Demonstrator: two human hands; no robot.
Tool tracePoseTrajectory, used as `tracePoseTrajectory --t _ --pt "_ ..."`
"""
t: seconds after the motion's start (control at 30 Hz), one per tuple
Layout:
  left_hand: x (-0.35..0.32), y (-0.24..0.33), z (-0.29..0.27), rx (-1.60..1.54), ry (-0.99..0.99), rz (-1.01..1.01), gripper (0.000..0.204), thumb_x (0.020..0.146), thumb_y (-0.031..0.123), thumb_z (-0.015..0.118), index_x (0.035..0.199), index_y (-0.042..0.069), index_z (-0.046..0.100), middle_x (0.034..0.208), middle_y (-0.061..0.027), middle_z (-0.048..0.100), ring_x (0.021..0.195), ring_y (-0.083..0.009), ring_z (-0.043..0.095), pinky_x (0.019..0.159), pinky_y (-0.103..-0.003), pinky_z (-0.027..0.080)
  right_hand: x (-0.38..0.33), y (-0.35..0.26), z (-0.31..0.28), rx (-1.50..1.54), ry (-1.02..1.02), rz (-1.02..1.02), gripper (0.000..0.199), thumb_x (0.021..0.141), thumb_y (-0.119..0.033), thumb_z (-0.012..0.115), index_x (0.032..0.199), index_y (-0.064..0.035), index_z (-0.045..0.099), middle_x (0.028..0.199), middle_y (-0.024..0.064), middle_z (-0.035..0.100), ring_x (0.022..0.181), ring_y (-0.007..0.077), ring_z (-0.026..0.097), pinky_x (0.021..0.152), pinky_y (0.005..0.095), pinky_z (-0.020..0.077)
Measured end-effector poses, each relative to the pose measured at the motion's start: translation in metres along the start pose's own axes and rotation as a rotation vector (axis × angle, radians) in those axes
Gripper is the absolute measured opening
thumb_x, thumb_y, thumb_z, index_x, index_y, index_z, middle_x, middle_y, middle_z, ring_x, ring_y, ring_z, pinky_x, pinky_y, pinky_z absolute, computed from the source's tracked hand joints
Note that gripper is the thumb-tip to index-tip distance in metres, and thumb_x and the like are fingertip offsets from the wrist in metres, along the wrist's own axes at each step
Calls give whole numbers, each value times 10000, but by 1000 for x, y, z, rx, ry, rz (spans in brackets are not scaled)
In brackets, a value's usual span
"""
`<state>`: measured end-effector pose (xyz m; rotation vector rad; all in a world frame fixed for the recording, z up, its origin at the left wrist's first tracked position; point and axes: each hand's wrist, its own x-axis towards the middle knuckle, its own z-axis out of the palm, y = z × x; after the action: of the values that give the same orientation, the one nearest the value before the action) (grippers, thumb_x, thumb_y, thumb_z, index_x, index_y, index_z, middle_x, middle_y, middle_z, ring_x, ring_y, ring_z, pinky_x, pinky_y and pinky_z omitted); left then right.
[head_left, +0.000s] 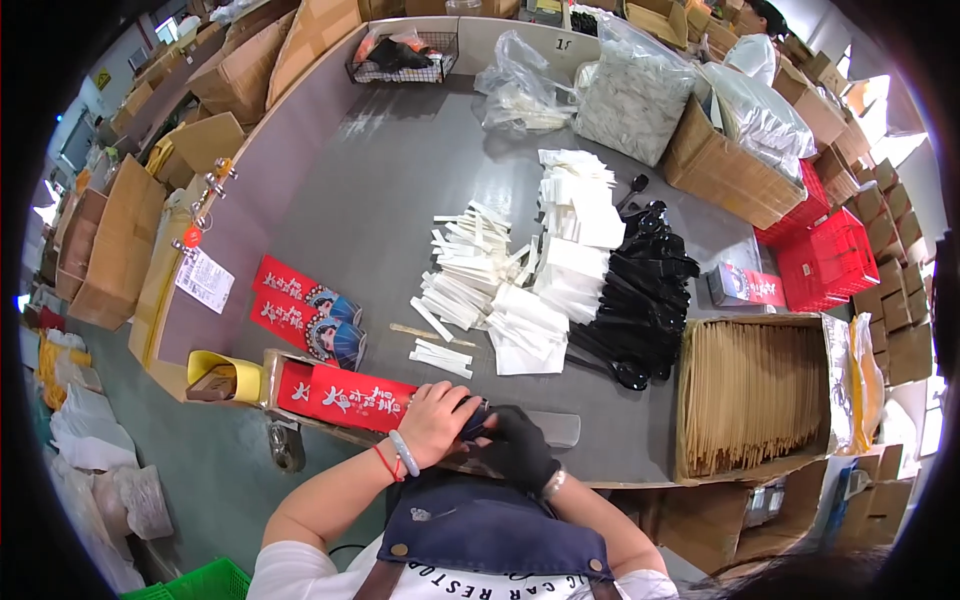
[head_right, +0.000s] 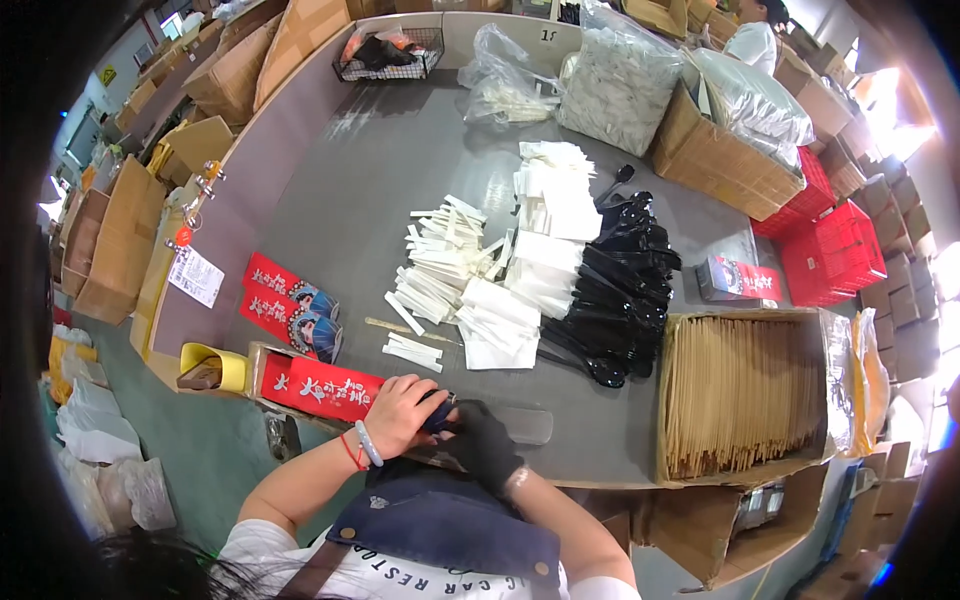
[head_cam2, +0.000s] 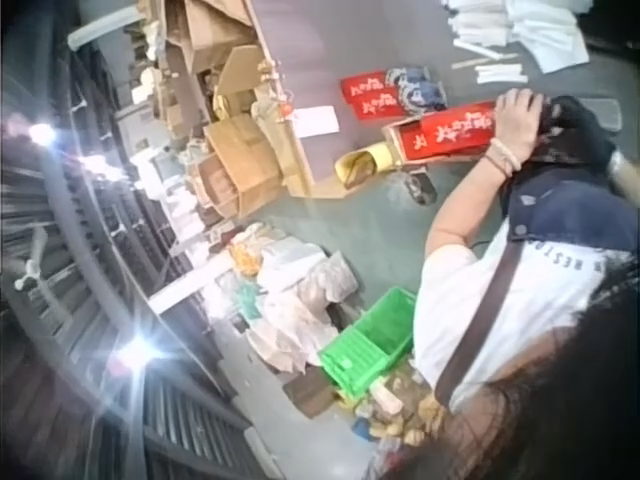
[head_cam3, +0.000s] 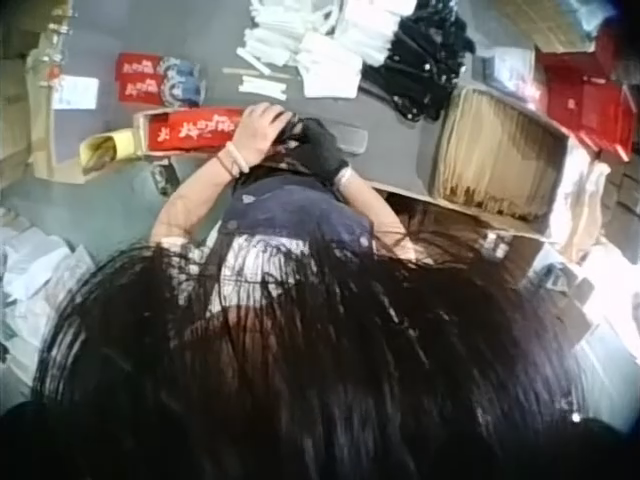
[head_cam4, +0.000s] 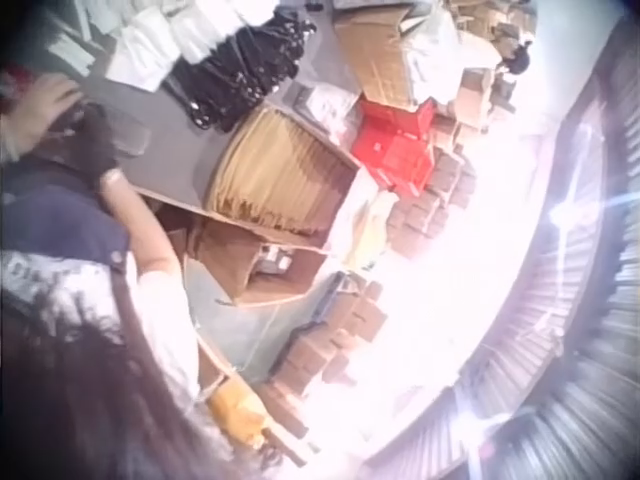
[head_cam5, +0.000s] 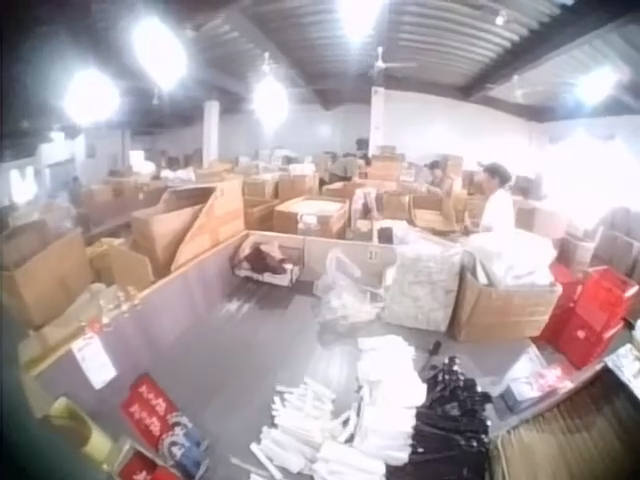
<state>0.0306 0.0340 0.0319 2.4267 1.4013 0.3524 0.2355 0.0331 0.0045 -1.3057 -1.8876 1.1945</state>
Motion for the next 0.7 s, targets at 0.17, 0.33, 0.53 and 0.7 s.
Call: tracePoseTrajectory --t 0.17,0.33,0.53,0.7 --pt "18 10 -13 146 -122 65 553 647 230 770 1173 281 608 1096 -116 552 990 -313 520 841 -419 424 14 -16 -43 -683 6 -262 599 605 -404 810 1101 -131 616 1044 56 635 1027 272 585 872 436 408" --pt "41 9 -36 215 -406 121 264 751 145 604 1013 172 613 988 -148 554 914 -337 586 761 -444 464 14 -20 -52 -791 -137 -184 583 601 -429 784 1083 -147 619 1027 56 634 985 257 584 857 440 397" --pt "37 -67 -73 195 -99 162 258 666 44 638 918 78 598 1062 -141 553 1010 -348 550 849 -464 462 0 -32 -103 -844 66 -117 547 592 -405 794 1027 -127 613 971 76 617 936 284 580 807 442 405" --pt "-10 -67 -35 -50 175 -201 263 692 186 723 915 59 664 1224 -154 527 1195 -354 445 967 -480 397 -4 -38 -91 -886 -80 -4 556 611 -436 781 1040 -119 621 964 84 632 930 290 597 803 429 417"
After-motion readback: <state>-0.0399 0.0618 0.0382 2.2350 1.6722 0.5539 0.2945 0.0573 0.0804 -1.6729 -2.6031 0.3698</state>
